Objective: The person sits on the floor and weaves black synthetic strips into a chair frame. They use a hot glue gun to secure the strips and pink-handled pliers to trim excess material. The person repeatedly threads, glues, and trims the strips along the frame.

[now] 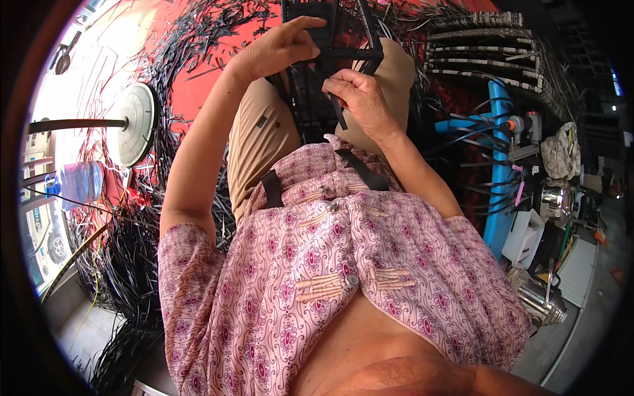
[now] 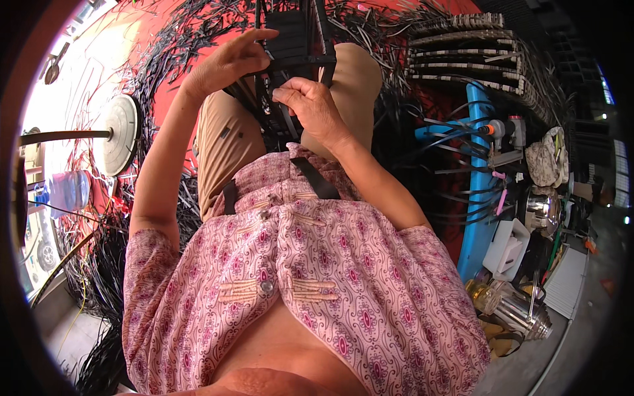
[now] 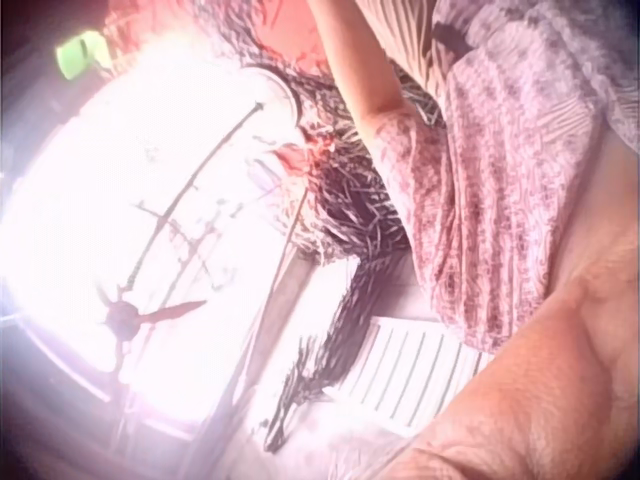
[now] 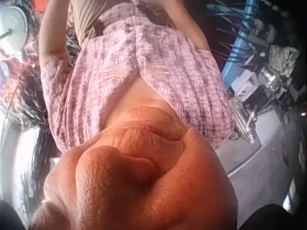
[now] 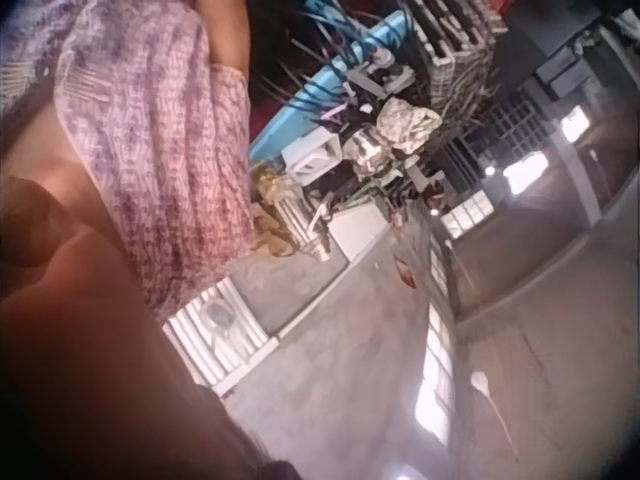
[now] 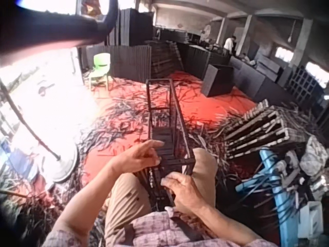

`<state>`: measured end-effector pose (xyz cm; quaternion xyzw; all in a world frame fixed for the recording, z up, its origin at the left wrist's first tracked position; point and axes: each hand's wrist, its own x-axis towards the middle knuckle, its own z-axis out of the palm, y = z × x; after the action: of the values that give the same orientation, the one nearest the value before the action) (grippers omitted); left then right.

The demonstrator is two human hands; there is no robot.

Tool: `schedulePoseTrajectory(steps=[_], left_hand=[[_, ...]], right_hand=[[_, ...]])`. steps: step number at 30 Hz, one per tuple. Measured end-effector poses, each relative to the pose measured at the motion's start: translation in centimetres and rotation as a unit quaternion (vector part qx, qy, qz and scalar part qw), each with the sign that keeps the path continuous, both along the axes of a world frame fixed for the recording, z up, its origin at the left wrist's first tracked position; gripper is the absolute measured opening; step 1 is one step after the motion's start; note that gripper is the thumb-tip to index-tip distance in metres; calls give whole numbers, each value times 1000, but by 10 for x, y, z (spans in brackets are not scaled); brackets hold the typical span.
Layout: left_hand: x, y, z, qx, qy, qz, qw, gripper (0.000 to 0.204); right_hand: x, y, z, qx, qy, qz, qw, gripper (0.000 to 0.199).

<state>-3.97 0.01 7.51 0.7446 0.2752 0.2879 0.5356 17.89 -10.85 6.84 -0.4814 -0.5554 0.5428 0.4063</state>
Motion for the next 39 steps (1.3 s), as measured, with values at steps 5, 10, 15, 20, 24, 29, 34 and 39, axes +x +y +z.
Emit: schedulePoseTrajectory(steps=[5,10,15,20,24,29,34,39], left_hand=[[1,-1,2,25,24,8,999,60],[6,-33,20,183,118,81,973,82],[12,-33,13,280,111,126,945,84],[18,-28,11,187,117,167,961,85],[19,-25,14,153,122,178,964,85],[19,-23,6,149,101,205,962,95],[23,-39,5,226,102,293,924,102],[25,-49,-5,397,91,304,861,90]], right_hand=[[-5,5,18,-62,33,7,997,25],[-8,16,37,-122,47,8,991,26],[-6,29,49,-113,-25,33,993,28],[5,53,67,97,-157,8,983,28],[10,73,69,194,-233,22,953,27],[4,96,62,161,-227,90,956,29],[-1,116,47,147,-323,58,933,27],[-6,122,39,106,-352,84,926,27]])
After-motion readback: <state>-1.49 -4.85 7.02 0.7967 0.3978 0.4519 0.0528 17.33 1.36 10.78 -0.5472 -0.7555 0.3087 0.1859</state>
